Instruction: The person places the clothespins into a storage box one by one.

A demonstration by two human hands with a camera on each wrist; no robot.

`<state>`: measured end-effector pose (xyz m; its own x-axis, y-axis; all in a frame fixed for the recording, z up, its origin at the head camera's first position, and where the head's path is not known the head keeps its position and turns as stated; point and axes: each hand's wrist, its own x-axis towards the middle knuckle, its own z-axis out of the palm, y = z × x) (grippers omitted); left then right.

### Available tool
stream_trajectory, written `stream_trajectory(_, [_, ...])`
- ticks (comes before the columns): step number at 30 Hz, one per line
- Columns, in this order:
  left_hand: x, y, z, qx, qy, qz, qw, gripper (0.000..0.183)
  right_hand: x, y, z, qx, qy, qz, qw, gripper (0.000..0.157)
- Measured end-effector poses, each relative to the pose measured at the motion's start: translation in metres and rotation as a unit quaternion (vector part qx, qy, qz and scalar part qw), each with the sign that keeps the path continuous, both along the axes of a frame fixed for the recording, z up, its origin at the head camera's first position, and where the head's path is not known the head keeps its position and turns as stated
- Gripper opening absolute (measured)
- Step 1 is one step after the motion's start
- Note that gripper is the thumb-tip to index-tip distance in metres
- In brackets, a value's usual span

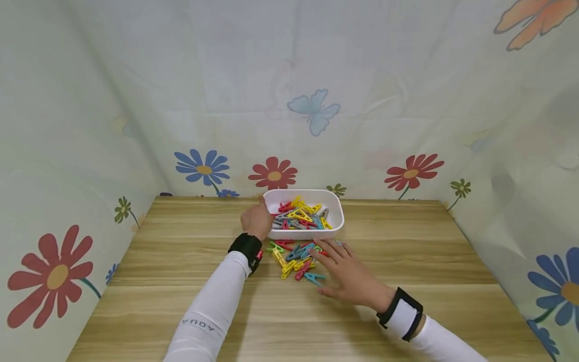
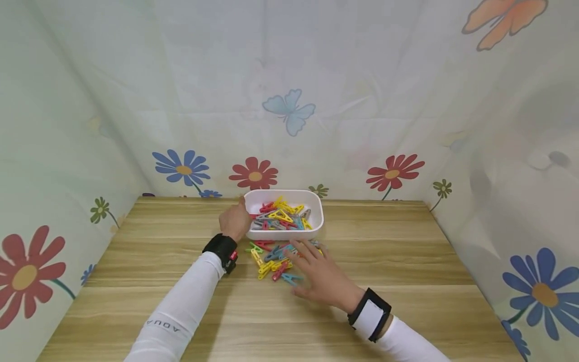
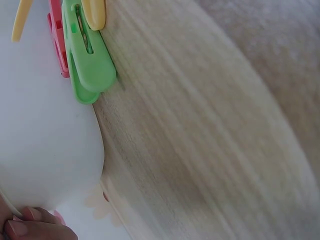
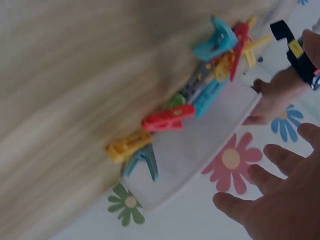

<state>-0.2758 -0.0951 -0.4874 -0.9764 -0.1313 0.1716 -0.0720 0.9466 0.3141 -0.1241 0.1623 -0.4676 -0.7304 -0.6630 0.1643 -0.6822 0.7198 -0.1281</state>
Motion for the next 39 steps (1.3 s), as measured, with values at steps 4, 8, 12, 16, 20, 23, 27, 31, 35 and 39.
stream_trajectory(4, [0.000,0.001,0.001,-0.001,-0.003,0.003,1.0000,0.063,0.000,-0.002,-0.011,0.025,-0.051,0.000,0.998,0.089])
stream_trajectory(8, [0.000,0.002,0.000,-0.001,-0.002,0.006,1.0000,0.062,-0.001,-0.005,-0.021,0.042,-0.058,0.012,0.997,0.082])
stream_trajectory(12, [-0.001,0.003,0.000,-0.002,-0.004,0.008,1.0000,0.063,-0.002,-0.007,-0.027,0.045,-0.062,0.020,0.997,0.071])
stream_trajectory(16, [-0.002,0.002,0.000,0.001,-0.002,0.009,1.0000,0.064,-0.001,-0.009,-0.029,0.038,-0.060,0.018,0.997,0.060])
stream_trajectory(20, [-0.002,0.001,0.000,0.003,0.002,0.007,1.0000,0.065,0.000,-0.011,-0.031,0.029,-0.035,0.024,0.999,0.044])
stream_trajectory(23, [-0.002,0.000,-0.001,0.003,0.006,0.005,1.0000,0.064,0.001,-0.012,-0.032,0.026,-0.022,0.031,0.999,0.030])
stream_trajectory(27, [-0.002,0.000,-0.003,0.002,0.007,0.004,1.0000,0.063,0.001,-0.013,-0.033,0.029,-0.031,0.032,0.999,0.021])
stream_trajectory(31, [-0.001,0.001,-0.003,0.005,0.001,0.002,1.0000,0.062,-0.002,-0.013,-0.024,0.025,-0.031,0.032,0.999,0.024])
stream_trajectory(35, [0.000,0.000,0.000,0.005,-0.005,-0.001,1.0000,0.061,-0.008,-0.013,-0.002,0.002,0.001,0.032,0.999,0.030])
stream_trajectory(39, [0.000,-0.001,0.001,-0.002,-0.001,-0.006,1.0000,0.062,-0.017,-0.014,0.025,-0.021,0.045,0.037,0.998,0.032])
